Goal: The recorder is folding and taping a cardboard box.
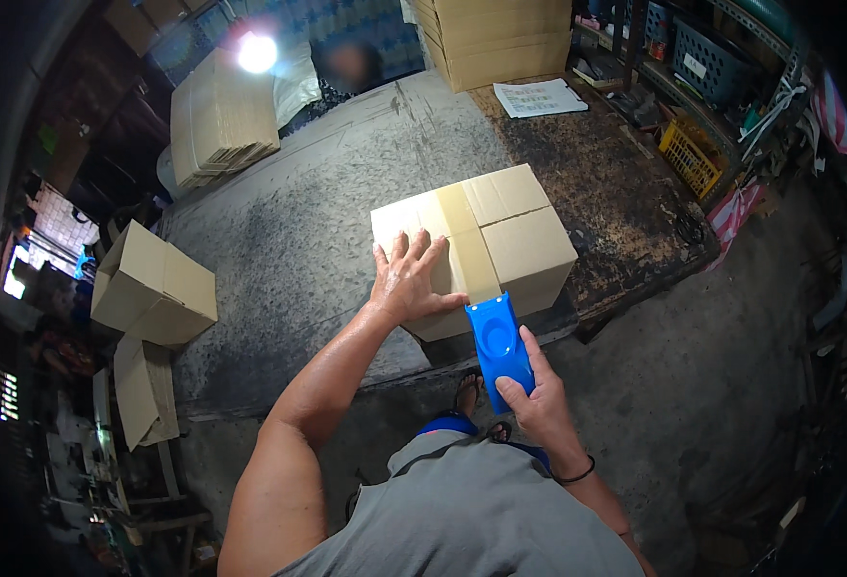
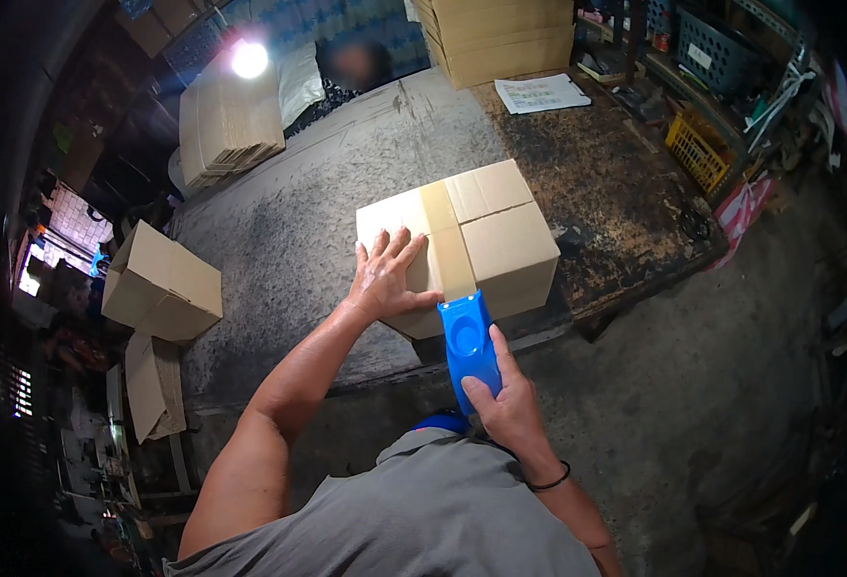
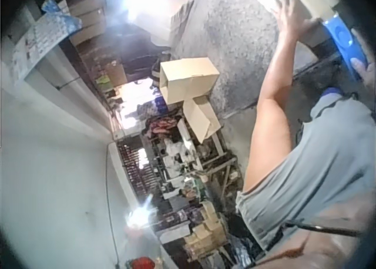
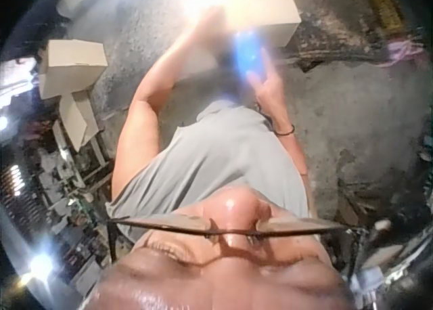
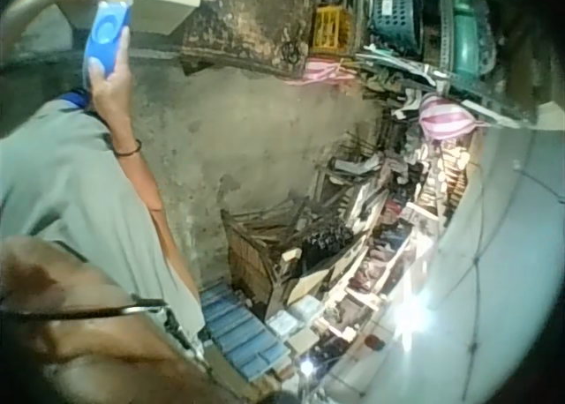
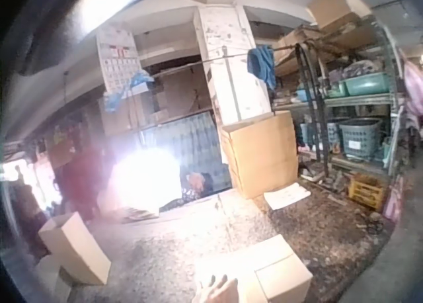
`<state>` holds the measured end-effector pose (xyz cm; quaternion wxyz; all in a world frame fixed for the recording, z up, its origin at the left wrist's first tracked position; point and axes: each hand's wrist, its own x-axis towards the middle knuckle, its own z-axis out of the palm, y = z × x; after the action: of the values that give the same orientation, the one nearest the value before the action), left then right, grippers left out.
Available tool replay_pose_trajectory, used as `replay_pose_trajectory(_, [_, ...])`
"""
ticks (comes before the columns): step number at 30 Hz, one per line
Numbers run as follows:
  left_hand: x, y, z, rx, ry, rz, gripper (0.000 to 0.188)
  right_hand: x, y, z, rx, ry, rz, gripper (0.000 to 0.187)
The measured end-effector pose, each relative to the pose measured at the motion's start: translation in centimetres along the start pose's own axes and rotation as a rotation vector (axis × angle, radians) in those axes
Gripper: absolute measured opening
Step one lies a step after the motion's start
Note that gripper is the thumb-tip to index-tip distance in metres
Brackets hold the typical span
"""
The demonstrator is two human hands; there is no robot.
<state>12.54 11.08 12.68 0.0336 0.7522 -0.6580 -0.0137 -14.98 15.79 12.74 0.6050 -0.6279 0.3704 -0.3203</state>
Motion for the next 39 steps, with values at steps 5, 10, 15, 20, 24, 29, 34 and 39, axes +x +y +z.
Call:
replay_pose_trajectory(5, [-0.2, 0.1, -0.1, -0.009, 0.079, 0.016, 0.1, 0.0, 1.2, 0.3, 0.055, 0.018, -0.009, 0.075])
replay_pose_trajectory(10, [0.0, -0.1, 0.1, -0.017, 0.15, 0.052, 0.095, 0.7, 3.3, 0.1, 0.051, 0.027, 0.011, 0.073])
replay_pose_trajectory(15, [-0.1, 0.0, -0.3, -0.028, 0.077, 0.057, 0.092, 0.7, 3.1, -0.1, 0.055, 0.025, -0.005, 0.071])
replay_pose_trajectory(20, [0.1, 0.1, -0.5, -0.018, 0.054, 0.04, 0.093, -0.6, 0.6, 0.1, 0.218, 0.044, -0.024, 0.07])
replay_pose_trajectory(24, [-0.1, 0.1, -0.1, -0.001, 0.02, 0.009, 0.095, -0.8, -0.9, 0.1, 0.114, 0.038, -0.033, 0.071])
replay_pose_trajectory(29, [0.0, 0.0, -0.1, -0.004, 0.02, 0.015, 0.096, -1.0, -0.8, 0.1, 0.099, 0.04, -0.006, 0.07])
replay_pose_trajectory(34, [0.1, 0.2, -0.5, -0.031, 0.029, 0.024, 0.096, -0.5, 1.9, 0.0, 0.088, 0.067, -0.004, 0.07])
replay_pose_trajectory(39, [0.2, 0.1, -0.1, -0.026, 0.071, 0.018, 0.096, 1.3, 4.9, 0.5, 0.002, 0.098, -0.027, 0.07])
